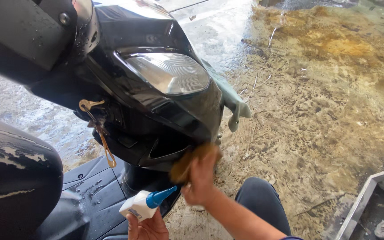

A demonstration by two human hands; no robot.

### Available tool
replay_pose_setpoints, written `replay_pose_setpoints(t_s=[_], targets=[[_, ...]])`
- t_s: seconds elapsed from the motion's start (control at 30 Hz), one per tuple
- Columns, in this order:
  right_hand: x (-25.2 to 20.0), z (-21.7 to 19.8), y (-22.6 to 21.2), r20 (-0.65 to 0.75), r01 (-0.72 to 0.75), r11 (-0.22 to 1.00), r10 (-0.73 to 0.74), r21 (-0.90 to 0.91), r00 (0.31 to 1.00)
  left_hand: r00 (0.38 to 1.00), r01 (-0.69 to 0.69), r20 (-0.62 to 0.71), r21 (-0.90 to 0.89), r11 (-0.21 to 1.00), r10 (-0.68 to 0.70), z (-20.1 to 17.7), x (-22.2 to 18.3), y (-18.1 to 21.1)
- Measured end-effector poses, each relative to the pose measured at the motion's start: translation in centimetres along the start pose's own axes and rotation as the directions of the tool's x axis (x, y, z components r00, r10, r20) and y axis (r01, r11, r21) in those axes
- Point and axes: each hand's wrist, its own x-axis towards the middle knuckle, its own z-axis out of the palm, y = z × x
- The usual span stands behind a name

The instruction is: The person applies a cleaning solution from a bottle onto a cloth and wipes the front fairing, headlight, and lower body panels of a black scooter. They use a towel to protect the front fender while cleaning the wheel area.

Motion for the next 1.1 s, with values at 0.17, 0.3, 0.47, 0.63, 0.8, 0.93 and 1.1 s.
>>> replay_pose_setpoints(t_s=[0.17,0.3,0.47,0.63,0.8,0.93,1.1], targets=[[0.0,0.7,3.1,0.06,-0.21,0.976,0.207,0.055,0.977,0.993,-0.107,0.053,0.104,0.989,0.102,-0.9,0.5,1.5],[2.8,0.0,4.0,-0.106,-0.279,0.907,0.326,0.314,0.939,0.989,-0.136,0.072,0.104,0.985,0.129,-0.1,0.5,1.2],[-1.2,0.8,1.1,0.052,0.058,0.997,-0.055,-0.051,0.997,0.989,-0.022,0.145,-0.059,0.998,0.03,2.0,0.2,0.0],[-2.2,2.2,5.2,-0.013,-0.509,0.833,0.524,0.218,0.852,0.995,-0.046,0.084,-0.027,0.999,0.048,2.8,-0.5,-0.6],[-5.0,3.8,0.4,-0.034,-0.003,0.998,0.0,-0.068,0.999,0.993,-0.03,0.11,-0.011,1.0,0.031,2.4,-1.6,-0.9],[-7.8,3.7,-1.0,0.008,-0.24,0.96,0.241,0.143,0.97,0.993,-0.03,0.116,-0.023,0.999,0.033,2.4,-2.0,-0.3],[-6.6,3.9,5.3,0.028,-0.567,0.459,0.76,0.684,0.649,0.996,-0.059,0.072,-0.015,0.998,0.06,1.3,-3.2,1.2]])
